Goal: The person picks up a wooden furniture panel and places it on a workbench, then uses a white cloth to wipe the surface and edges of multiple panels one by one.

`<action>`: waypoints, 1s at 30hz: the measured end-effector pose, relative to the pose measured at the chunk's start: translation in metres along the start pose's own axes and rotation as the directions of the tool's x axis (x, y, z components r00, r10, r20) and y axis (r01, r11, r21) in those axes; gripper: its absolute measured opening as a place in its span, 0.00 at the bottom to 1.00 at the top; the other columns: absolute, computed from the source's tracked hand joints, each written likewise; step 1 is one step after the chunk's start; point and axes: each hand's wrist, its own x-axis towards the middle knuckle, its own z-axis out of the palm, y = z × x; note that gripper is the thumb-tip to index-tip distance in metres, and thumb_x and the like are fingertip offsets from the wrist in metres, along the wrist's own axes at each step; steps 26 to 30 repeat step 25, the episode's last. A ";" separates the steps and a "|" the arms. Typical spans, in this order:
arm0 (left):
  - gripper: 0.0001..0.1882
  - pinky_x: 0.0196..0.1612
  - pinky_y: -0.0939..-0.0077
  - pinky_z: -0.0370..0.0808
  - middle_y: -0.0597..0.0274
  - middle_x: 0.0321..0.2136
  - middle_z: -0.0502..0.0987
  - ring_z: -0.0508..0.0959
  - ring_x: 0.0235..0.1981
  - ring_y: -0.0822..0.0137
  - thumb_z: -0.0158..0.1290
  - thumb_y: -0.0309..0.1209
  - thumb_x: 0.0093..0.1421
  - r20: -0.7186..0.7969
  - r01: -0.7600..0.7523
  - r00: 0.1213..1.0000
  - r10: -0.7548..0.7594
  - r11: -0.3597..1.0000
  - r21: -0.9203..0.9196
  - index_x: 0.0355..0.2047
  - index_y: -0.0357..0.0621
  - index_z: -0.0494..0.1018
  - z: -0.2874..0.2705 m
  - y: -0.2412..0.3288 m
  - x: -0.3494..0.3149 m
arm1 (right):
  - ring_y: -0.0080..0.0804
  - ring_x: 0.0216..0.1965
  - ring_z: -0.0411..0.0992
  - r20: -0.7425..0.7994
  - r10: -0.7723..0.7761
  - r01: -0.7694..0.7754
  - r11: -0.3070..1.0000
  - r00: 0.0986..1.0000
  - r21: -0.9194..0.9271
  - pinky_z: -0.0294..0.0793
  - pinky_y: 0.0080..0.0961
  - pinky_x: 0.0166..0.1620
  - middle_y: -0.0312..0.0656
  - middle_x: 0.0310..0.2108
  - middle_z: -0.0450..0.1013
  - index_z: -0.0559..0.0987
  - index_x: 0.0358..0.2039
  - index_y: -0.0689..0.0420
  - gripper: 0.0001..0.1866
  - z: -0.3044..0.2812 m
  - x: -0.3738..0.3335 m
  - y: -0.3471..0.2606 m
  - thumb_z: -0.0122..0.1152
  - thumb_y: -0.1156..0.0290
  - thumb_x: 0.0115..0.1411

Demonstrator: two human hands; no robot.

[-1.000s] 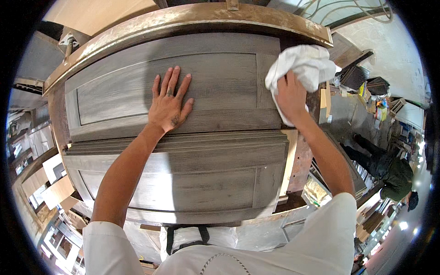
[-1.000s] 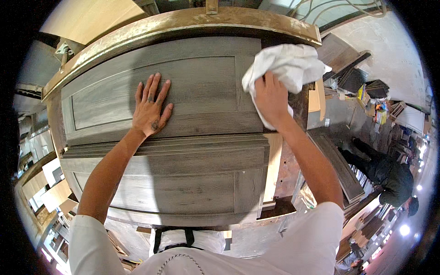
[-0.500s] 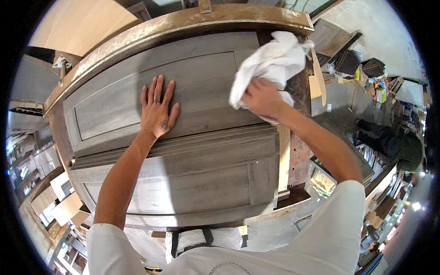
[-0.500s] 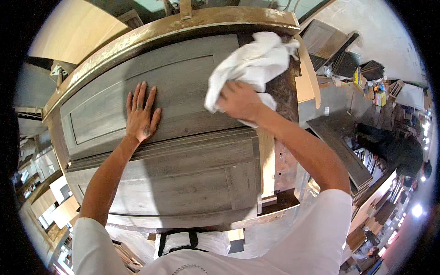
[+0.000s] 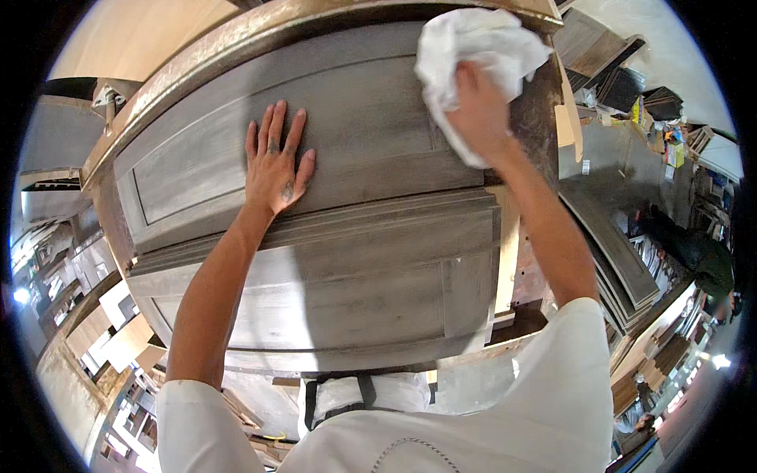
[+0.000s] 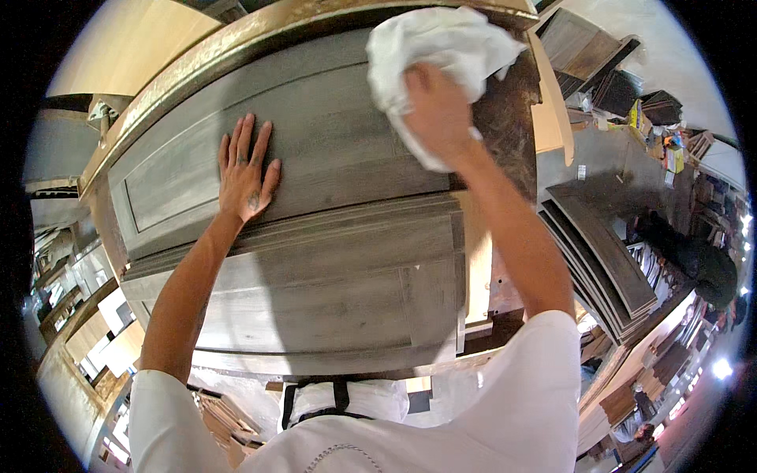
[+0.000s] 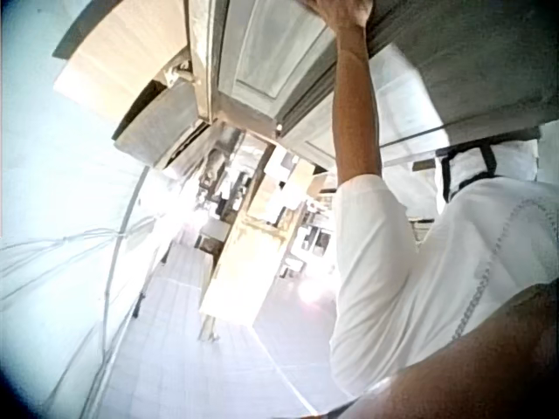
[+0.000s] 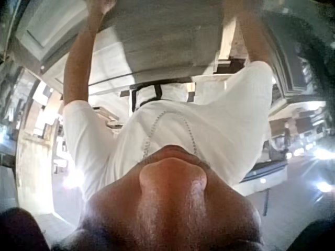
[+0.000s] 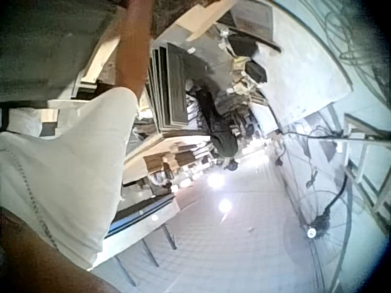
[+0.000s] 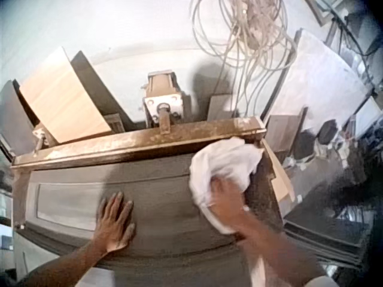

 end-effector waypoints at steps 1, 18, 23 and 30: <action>0.30 0.65 0.54 0.39 0.56 0.65 0.44 0.44 0.66 0.54 0.39 0.45 0.62 -0.003 0.001 1.000 -0.001 1.000 0.007 0.63 0.52 0.52 0.000 -0.001 -0.001 | 0.47 0.41 0.69 0.015 0.084 -0.084 0.996 0.996 -0.019 0.71 0.40 0.42 0.48 0.42 0.67 0.70 0.41 0.60 0.20 -0.005 -0.003 0.018 0.60 0.67 0.48; 0.31 0.64 0.51 0.42 0.53 0.62 0.50 0.49 0.64 0.53 0.43 0.44 0.61 0.000 0.034 0.999 -0.034 0.999 0.029 0.62 0.46 0.54 0.002 -0.002 -0.001 | 0.47 0.46 0.63 -0.156 0.342 -0.337 0.940 0.927 0.053 0.59 0.42 0.47 0.47 0.42 0.65 0.69 0.40 0.58 0.22 -0.006 -0.047 0.044 0.63 0.68 0.44; 0.32 0.61 0.50 0.46 0.48 0.57 0.57 0.54 0.61 0.49 0.43 0.49 0.61 0.020 0.059 0.998 -0.060 0.997 0.040 0.58 0.41 0.56 -0.021 -0.016 0.039 | 0.47 0.47 0.62 -0.137 0.351 -0.349 0.936 0.926 0.040 0.58 0.43 0.49 0.47 0.44 0.65 0.67 0.47 0.57 0.28 -0.008 -0.045 0.055 0.64 0.68 0.44; 0.37 0.62 0.51 0.43 0.49 0.60 0.54 0.52 0.62 0.49 0.46 0.54 0.59 -0.063 0.103 0.993 -0.101 0.994 0.027 0.60 0.43 0.53 -0.025 -0.038 0.062 | 0.48 0.48 0.62 -0.119 0.326 -0.323 0.945 0.938 0.046 0.58 0.44 0.49 0.47 0.44 0.65 0.67 0.48 0.56 0.30 -0.009 -0.033 0.066 0.65 0.67 0.42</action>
